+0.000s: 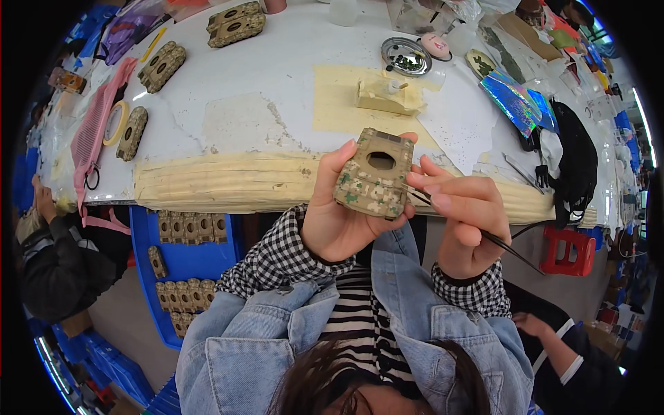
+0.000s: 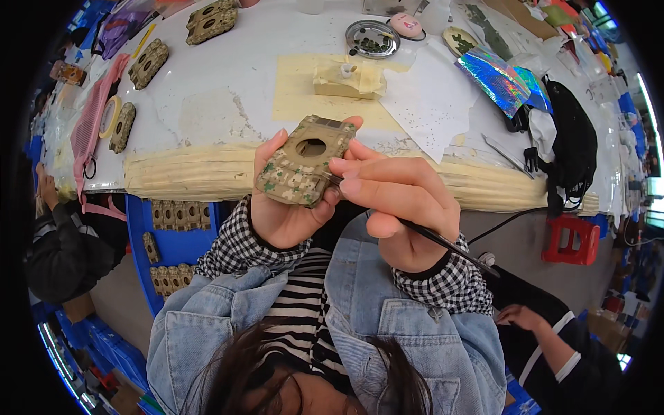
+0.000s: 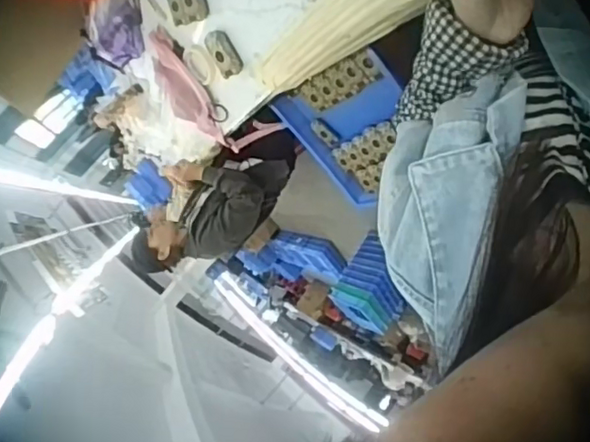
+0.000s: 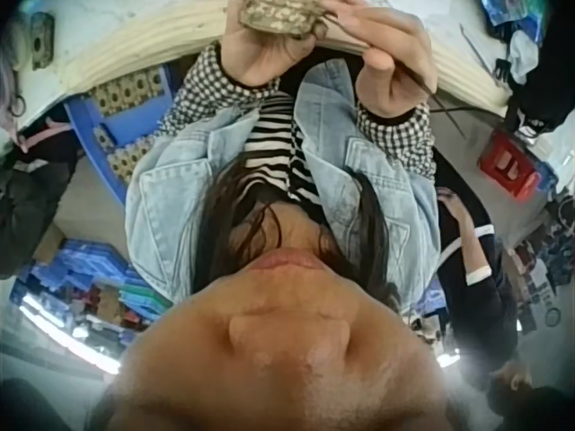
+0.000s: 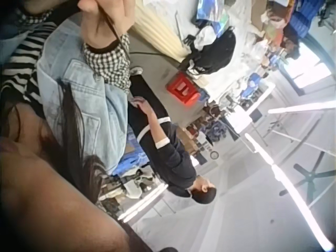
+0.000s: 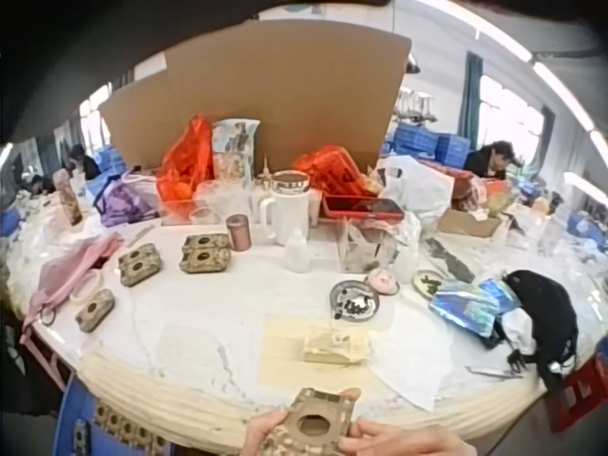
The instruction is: Using a marking tool and tweezers to apply fine details to a small plastic model tank turret at a workbench.
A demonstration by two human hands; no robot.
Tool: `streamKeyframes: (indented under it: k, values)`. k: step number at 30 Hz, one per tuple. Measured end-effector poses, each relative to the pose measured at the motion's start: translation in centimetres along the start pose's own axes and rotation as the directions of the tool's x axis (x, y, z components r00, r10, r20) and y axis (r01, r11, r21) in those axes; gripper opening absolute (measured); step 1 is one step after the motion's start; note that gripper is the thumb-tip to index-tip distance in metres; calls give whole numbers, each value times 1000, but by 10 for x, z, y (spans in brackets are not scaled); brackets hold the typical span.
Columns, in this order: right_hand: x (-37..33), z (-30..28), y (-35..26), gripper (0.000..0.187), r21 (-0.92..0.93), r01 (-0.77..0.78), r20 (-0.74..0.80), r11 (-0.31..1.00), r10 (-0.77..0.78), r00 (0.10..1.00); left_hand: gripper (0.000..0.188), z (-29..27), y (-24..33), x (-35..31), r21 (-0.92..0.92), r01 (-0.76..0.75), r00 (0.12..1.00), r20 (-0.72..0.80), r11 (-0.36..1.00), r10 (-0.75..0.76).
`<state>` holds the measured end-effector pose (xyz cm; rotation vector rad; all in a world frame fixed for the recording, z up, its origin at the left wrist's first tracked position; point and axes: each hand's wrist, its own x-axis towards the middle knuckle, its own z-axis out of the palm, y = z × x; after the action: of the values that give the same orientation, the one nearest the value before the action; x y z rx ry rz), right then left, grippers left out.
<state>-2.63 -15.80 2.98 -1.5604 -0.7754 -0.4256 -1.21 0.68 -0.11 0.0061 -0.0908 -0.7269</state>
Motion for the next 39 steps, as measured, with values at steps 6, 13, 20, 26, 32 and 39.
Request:
streamKeyframes:
  k: [6, 13, 20, 26, 32, 39]
  values:
    - [6, 0, -1, 34, -67, -21, -4, 998, 21, 1000, 63, -6, -2, 0, -154, 47, 999, 31, 987, -43]
    - [9, -1, -3, 27, -143, -17, 12, 990, 19, 1000, 63, -7, -3, 0, -191, 43, 999, 1, 981, -44]
    - [8, -2, -3, 24, -163, -22, 37, 986, 29, 999, 68, -9, -5, 0, -191, 16, 1000, -2, 981, -16]
    - [8, -1, -2, 24, -150, -26, 37, 988, 31, 999, 58, -6, -3, -2, -155, 40, 997, -61, 987, -50]
    - [8, -2, -2, 24, -141, -32, 45, 989, 39, 998, 58, -9, -3, -2, -151, 42, 999, 0, 988, -42]
    - [8, -2, -2, 25, -156, -28, 61, 987, 38, 997, 59, -10, -2, -2, -155, 49, 999, -5, 987, -50]
